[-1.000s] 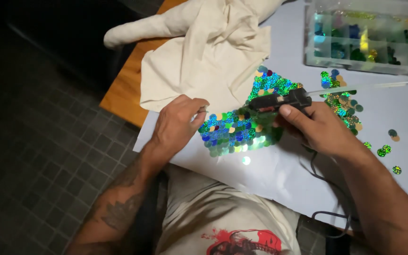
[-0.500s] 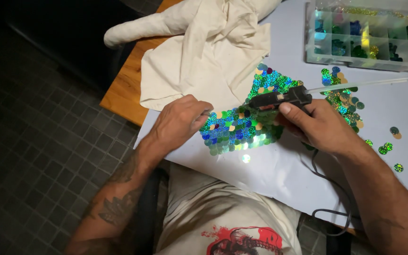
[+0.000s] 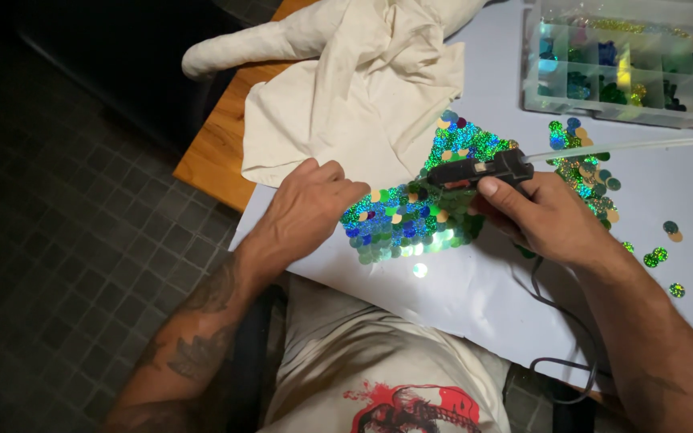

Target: Applying sequins to a garment using a hot glue gun.

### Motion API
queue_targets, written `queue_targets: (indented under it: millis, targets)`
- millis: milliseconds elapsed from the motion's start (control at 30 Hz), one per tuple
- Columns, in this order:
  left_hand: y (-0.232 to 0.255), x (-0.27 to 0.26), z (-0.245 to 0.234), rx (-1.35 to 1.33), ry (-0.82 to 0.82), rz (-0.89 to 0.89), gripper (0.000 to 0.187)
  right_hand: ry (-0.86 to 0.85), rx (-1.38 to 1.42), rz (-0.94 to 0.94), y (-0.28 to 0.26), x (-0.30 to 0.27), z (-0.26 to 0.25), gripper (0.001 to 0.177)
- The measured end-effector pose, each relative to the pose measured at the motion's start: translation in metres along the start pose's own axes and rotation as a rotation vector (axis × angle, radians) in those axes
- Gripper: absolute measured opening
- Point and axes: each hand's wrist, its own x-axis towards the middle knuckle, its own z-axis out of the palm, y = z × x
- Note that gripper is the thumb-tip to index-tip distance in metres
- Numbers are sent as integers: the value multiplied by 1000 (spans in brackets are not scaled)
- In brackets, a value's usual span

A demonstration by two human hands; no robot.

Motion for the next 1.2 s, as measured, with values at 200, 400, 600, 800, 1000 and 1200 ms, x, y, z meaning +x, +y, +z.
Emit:
queue_targets:
  millis: [200, 400, 600, 800, 1000, 1200]
  targets:
    - [-14, -12, 5, -247, 113, -168, 8, -29, 132, -28, 12, 4, 2, 53]
    - [1, -17, -3, -483, 233, -230, 5, -71, 158, -97, 18, 8, 1, 56]
    - [8, -26, 14, -476, 200, -272, 7, -62, 193, -21, 11, 4, 3, 52]
    - [6, -28, 22, -300, 115, -195, 27, -55, 165, -40, 15, 9, 3, 54]
    - [1, -28, 24, -266, 142, -121, 21, -52, 161, 19, 11, 9, 6, 55]
    - [3, -13, 9, -254, -7, -210, 20, -60, 84, 40, 5, 10, 7, 53]
